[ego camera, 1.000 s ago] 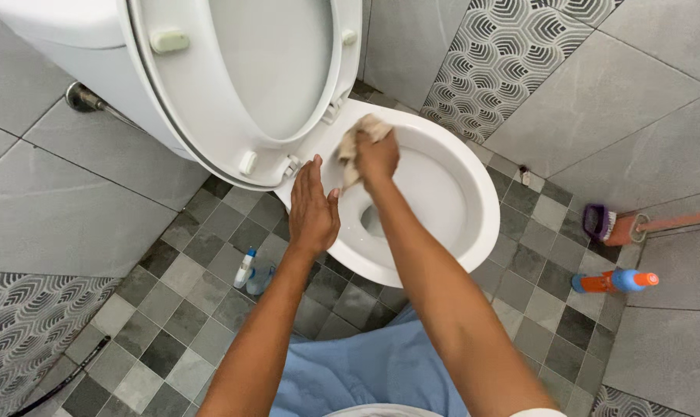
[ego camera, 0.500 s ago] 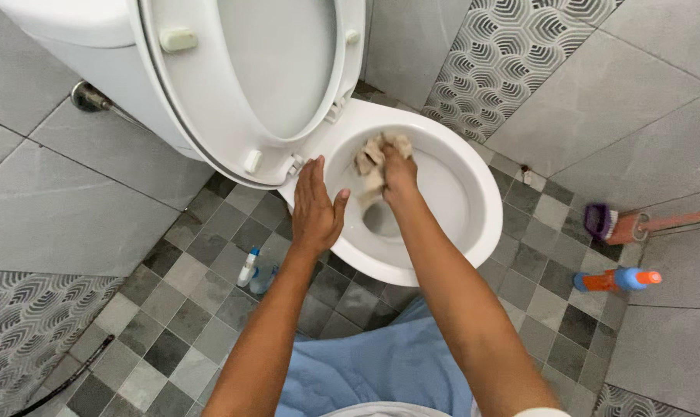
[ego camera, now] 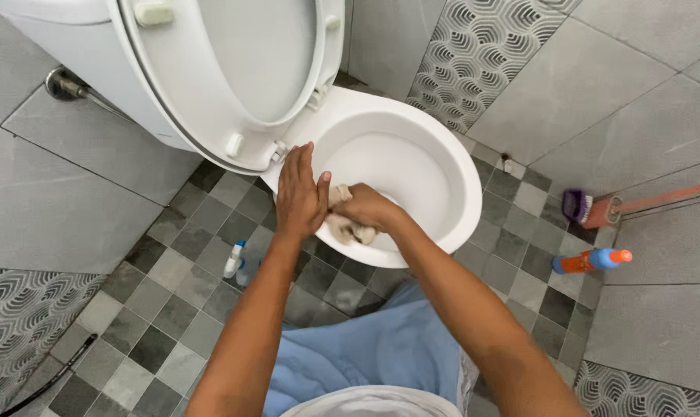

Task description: The person wipes the interior rim and exterior base of a white toilet using a cloth. They then close the seat and wipe the top of the seat and tank.

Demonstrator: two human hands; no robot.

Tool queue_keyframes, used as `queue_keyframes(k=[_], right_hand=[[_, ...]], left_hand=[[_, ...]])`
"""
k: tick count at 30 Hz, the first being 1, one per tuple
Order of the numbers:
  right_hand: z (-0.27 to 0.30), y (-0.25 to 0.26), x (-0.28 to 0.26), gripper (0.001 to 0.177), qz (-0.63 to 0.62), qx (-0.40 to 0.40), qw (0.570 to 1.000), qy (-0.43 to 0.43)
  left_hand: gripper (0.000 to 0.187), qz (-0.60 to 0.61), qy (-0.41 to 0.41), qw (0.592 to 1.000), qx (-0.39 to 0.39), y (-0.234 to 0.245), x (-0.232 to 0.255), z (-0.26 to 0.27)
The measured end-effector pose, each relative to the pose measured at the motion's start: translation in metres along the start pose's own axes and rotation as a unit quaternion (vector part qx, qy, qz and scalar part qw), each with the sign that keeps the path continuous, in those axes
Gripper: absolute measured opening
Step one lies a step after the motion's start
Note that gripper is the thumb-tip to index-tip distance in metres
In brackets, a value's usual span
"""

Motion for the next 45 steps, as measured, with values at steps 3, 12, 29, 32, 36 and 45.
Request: queue_keyframes(k=[3,12,29,32,36,45], right_hand=[[0.028,0.019,0.008,0.042,0.145,-0.037,0.989,-0.015],[0.085,0.085,0.019,0.031,0.458,-0.096,0.883,-0.05],[-0.039,0.091,-0.08,0.025,0.646,0.205,0.596,0.431],[-0.058,0.102,-0.055,0.037,0.703,0.164,0.577,0.382],[-0.019,0.146,-0.037,0.032,0.644,0.229,0.623,0.379],[0.104,0.232,0.026,0.067,0.333,0.39,0.828,0.227]], left_hand=[[0.057,-0.021,0.003,1.0,-0.012,0.002,0.005,0.003],[0.057,-0.038,0.038,0.997,-0.054,-0.003,0.003,0.004],[0.057,-0.031,0.035,0.998,-0.049,-0.015,-0.011,-0.007],[0.056,-0.031,0.035,0.997,-0.053,-0.017,-0.012,-0.008],[0.056,-0.016,0.042,0.998,-0.043,-0.017,-0.012,-0.005],[0.055,-0.03,-0.002,0.999,-0.031,-0.014,0.003,0.003]])
Point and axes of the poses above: each hand's wrist, its own z-axis away from the middle knuckle, its own y-axis out of the back of the hand, x = y × z, the point moved 8 cm from there along -z, towards the middle knuckle, and after that the axes turned 10 degrees about x, right-handed, at the moved point
